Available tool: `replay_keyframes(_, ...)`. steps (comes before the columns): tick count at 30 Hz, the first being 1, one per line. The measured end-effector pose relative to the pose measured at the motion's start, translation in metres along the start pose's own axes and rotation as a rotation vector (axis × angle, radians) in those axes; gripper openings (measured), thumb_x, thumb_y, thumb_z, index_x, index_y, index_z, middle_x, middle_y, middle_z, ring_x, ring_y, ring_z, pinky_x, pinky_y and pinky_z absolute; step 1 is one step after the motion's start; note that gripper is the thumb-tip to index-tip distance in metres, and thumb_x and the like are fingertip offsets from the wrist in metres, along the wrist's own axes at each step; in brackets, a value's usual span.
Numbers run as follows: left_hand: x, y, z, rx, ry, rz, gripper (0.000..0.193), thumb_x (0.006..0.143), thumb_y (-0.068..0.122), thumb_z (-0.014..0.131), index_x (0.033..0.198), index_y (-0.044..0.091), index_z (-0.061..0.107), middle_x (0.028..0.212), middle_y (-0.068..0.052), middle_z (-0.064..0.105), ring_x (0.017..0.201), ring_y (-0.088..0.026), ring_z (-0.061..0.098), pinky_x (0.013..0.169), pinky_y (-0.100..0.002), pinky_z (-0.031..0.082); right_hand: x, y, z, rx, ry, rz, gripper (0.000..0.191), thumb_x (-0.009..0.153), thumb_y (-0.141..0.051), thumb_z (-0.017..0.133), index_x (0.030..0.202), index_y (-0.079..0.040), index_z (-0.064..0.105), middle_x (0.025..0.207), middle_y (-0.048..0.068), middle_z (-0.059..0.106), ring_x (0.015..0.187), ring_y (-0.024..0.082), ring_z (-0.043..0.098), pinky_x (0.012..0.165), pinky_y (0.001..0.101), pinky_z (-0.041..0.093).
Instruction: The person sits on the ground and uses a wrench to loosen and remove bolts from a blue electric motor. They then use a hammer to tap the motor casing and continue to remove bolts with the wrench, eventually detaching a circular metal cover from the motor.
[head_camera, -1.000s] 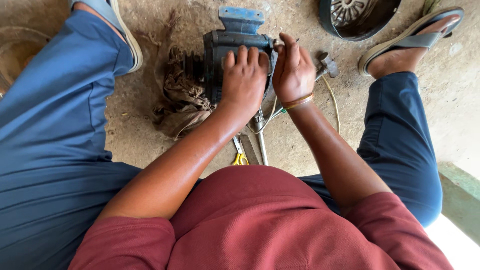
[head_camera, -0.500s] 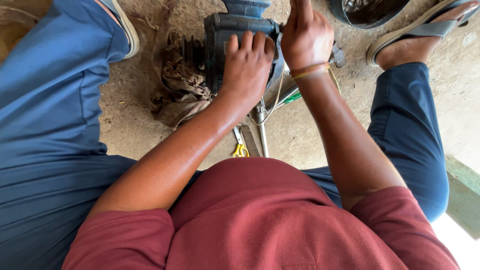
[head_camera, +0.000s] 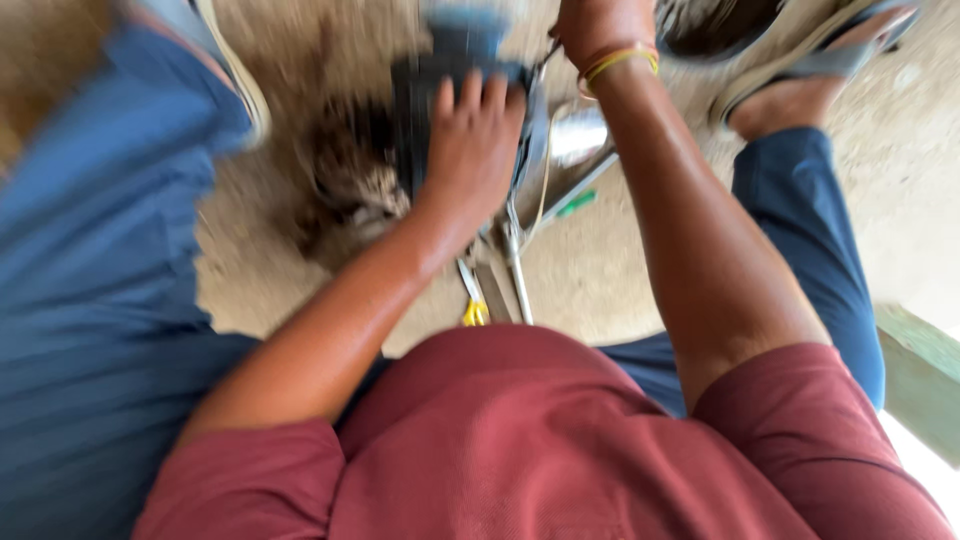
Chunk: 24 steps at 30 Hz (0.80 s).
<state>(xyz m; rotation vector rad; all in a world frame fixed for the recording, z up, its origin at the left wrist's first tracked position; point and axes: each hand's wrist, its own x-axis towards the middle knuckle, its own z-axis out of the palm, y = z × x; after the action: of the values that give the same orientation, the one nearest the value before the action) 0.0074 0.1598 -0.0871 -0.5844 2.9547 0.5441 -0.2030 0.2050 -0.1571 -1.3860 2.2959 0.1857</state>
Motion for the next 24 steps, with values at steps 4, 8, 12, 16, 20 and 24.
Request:
replay_keyframes(4, -0.004, 0.000, -0.020, -0.038, -0.180, 0.039, 0.032, 0.083, 0.010, 0.069, 0.113, 0.004, 0.062, 0.106, -0.014, 0.059, 0.103, -0.031, 0.055, 0.091, -0.049, 0.042, 0.006, 0.013, -0.015, 0.252, 0.463, 0.089, 0.011, 0.090, -0.019, 0.074, 0.086, -0.009, 0.076, 0.078, 0.020, 0.071, 0.071, 0.043, 0.069, 0.061, 0.0501, 0.056)
replay_keyframes(8, -0.003, -0.010, -0.015, -0.031, -0.133, 0.110, 0.035, 0.081, 0.010, 0.070, 0.114, 0.004, 0.061, 0.108, -0.013, 0.058, 0.108, -0.031, 0.056, 0.098, -0.050, 0.042, -0.026, 0.029, -0.007, 0.386, 0.251, 0.131, 0.018, 0.100, -0.024, 0.075, 0.101, -0.006, 0.075, 0.087, 0.018, 0.074, 0.076, 0.037, 0.073, 0.064, 0.0436, 0.056)
replay_keyframes(12, 0.008, -0.013, -0.017, -0.052, -0.231, 0.098, 0.059, 0.077, 0.019, 0.079, 0.129, 0.001, 0.056, 0.119, -0.019, 0.060, 0.117, -0.036, 0.055, 0.105, -0.056, 0.037, -0.077, 0.055, -0.017, 0.546, 0.077, 0.319, 0.027, 0.111, -0.029, 0.063, 0.111, -0.004, 0.071, 0.083, 0.013, 0.076, 0.070, 0.024, 0.076, 0.067, 0.0361, 0.059)
replay_keyframes(16, 0.016, -0.006, -0.038, -0.069, -0.444, 0.013, 0.091, 0.072, 0.036, 0.090, 0.145, 0.007, 0.044, 0.140, -0.023, 0.052, 0.136, -0.042, 0.042, 0.114, -0.063, 0.024, -0.144, 0.057, -0.006, 0.650, -0.110, 0.419, 0.034, 0.104, -0.032, 0.060, 0.122, -0.005, 0.069, 0.099, 0.012, 0.074, 0.077, 0.022, 0.075, 0.071, 0.0334, 0.061)
replay_keyframes(20, 0.022, -0.006, -0.048, -0.055, -0.431, -0.030, 0.102, 0.067, 0.041, 0.092, 0.150, 0.014, 0.039, 0.152, -0.022, 0.042, 0.140, -0.044, 0.035, 0.115, -0.064, 0.016, -0.183, 0.058, 0.021, 0.582, -0.346, 0.529, 0.049, 0.101, -0.042, 0.062, 0.132, -0.004, 0.063, 0.104, 0.021, 0.077, 0.095, 0.031, 0.076, 0.089, 0.0381, 0.058)
replay_keyframes(24, 0.013, -0.011, -0.038, -0.008, -0.146, -0.048, 0.107, 0.063, 0.047, 0.094, 0.150, 0.014, 0.041, 0.152, -0.025, 0.041, 0.137, -0.048, 0.038, 0.111, -0.065, 0.019, -0.194, 0.062, 0.034, 0.414, -0.237, 0.486, 0.060, 0.101, -0.045, 0.064, 0.140, -0.001, 0.052, 0.122, 0.024, 0.068, 0.108, 0.037, 0.068, 0.092, 0.0448, 0.054)
